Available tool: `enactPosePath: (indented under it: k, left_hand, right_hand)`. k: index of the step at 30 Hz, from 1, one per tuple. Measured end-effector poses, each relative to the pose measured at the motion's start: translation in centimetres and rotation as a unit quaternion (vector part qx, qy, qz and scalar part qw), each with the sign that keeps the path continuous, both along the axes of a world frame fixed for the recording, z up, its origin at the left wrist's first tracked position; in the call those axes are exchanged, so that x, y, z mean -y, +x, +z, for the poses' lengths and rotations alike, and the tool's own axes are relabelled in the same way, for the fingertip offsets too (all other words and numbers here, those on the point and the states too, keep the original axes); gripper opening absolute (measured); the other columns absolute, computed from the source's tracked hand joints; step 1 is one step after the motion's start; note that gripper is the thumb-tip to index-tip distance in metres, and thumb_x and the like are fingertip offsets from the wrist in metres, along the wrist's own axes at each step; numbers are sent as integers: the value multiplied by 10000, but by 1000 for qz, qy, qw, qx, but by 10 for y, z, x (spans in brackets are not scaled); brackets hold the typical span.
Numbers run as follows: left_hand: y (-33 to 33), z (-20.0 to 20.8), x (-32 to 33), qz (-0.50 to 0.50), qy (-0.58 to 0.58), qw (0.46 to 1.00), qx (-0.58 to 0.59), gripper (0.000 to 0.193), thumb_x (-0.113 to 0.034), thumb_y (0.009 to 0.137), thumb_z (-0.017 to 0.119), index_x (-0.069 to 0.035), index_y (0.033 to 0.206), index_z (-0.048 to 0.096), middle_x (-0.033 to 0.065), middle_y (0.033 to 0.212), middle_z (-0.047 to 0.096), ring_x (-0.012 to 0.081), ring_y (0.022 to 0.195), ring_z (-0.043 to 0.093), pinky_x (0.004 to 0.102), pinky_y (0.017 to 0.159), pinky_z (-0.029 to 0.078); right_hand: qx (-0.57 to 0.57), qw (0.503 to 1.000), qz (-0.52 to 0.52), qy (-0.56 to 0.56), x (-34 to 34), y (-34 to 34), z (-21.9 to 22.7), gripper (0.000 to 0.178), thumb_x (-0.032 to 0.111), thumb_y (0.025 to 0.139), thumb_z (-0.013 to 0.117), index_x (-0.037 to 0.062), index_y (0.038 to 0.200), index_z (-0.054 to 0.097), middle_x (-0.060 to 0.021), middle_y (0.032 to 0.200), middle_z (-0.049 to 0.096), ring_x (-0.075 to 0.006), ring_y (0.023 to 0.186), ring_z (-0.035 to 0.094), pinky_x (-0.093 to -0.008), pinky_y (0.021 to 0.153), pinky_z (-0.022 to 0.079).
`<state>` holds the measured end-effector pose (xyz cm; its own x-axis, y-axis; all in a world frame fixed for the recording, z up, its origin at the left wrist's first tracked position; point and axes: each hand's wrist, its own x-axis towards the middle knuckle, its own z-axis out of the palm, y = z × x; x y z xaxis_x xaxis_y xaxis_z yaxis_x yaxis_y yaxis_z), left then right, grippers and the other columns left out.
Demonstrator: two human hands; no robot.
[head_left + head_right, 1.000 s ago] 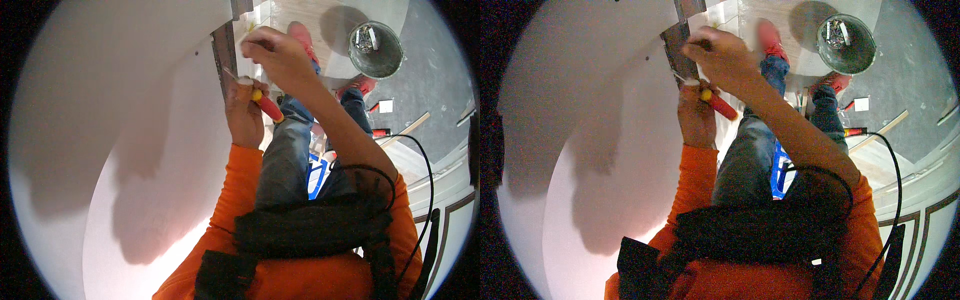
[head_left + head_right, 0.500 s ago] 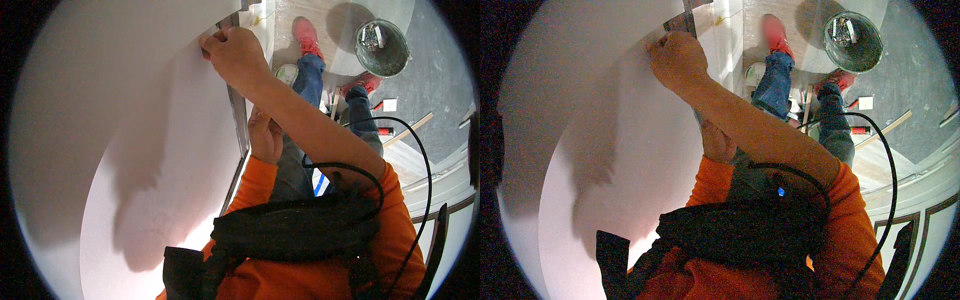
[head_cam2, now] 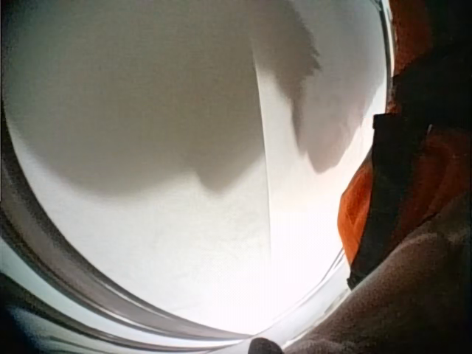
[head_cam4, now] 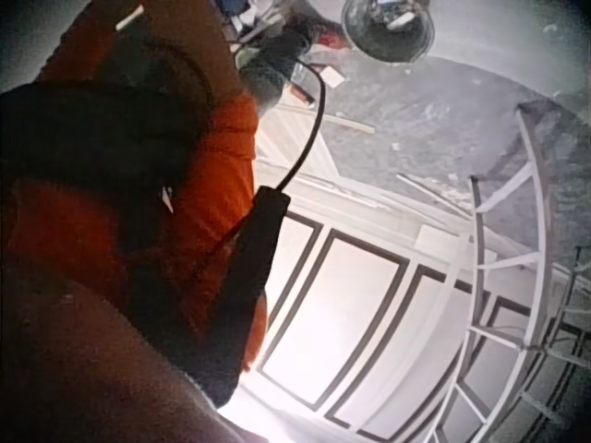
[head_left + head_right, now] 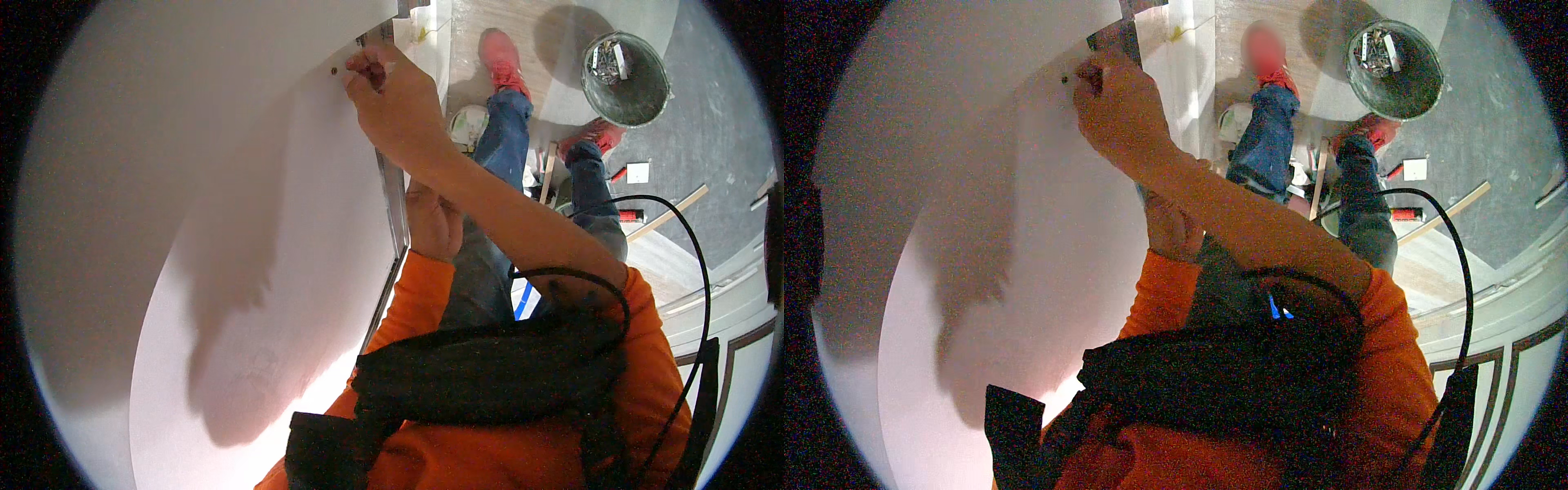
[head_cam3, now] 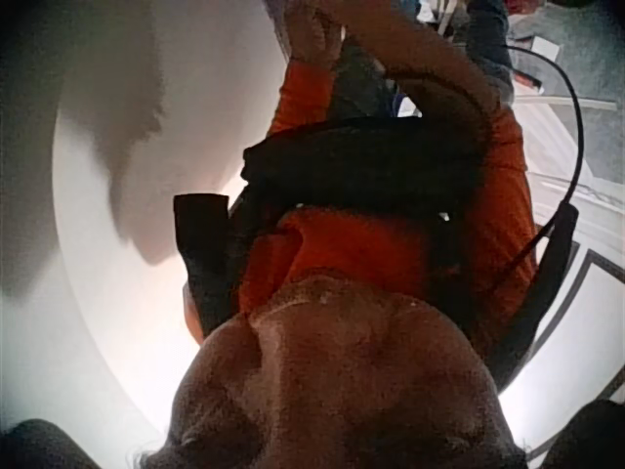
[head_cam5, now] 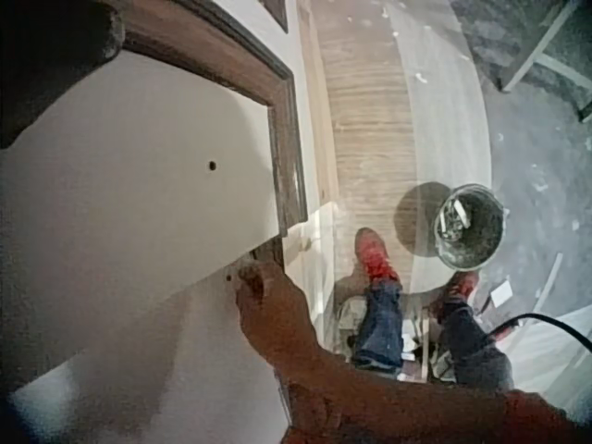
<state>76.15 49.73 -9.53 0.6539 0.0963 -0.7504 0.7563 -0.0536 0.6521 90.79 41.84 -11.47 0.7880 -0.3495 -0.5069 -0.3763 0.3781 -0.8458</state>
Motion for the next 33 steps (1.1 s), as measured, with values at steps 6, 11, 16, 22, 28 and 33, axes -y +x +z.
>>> enactPosePath:
  k: [6,11,16,22,28,33]
  left_hand:
    - [-1,-11,-4,-91,57,994,20,319,-231,968,529,-50,1231,533,87,1187,603,215,1068,581,352,927,468]
    - [17,-7,-15,-74,39,997,-1,309,-226,968,530,-50,1223,538,84,1178,603,216,1053,583,350,915,471]
    - [11,-19,-5,-68,-7,997,-29,300,-220,968,530,-51,1215,543,81,1169,604,217,1038,584,348,904,473]
    - [10,-15,-13,-66,1,997,-38,288,-213,968,531,-52,1206,549,77,1158,605,218,1021,586,346,890,476]
    - [13,-15,-5,-73,-12,996,-41,276,-206,968,531,-53,1197,555,73,1147,606,219,1003,588,344,876,479]
    - [20,-4,-14,-96,37,995,-14,266,-201,968,532,-54,1189,560,70,1138,607,220,988,590,342,864,482]
  right_hand:
    - [-132,988,61,-50,15,12,6,260,240,853,582,-8,824,653,-234,831,660,-395,791,642,-467,731,506]
    - [-141,983,102,-58,-2,37,9,218,145,866,513,-19,799,640,-231,769,632,-387,681,633,-493,637,539]
    - [-43,994,-56,-79,9,15,12,165,111,852,534,-39,904,579,-235,785,609,-424,771,613,-504,739,506]
    - [-68,993,-45,87,24,8,28,144,97,833,593,-39,871,561,-234,789,619,-402,756,622,-470,701,492]
    - [-54,997,-53,28,16,16,10,115,81,804,614,-31,812,594,-209,763,637,-364,705,636,-427,662,501]
    - [42,997,-56,-11,1,19,2,84,81,784,619,17,839,622,-173,776,644,-319,724,644,-401,666,513]
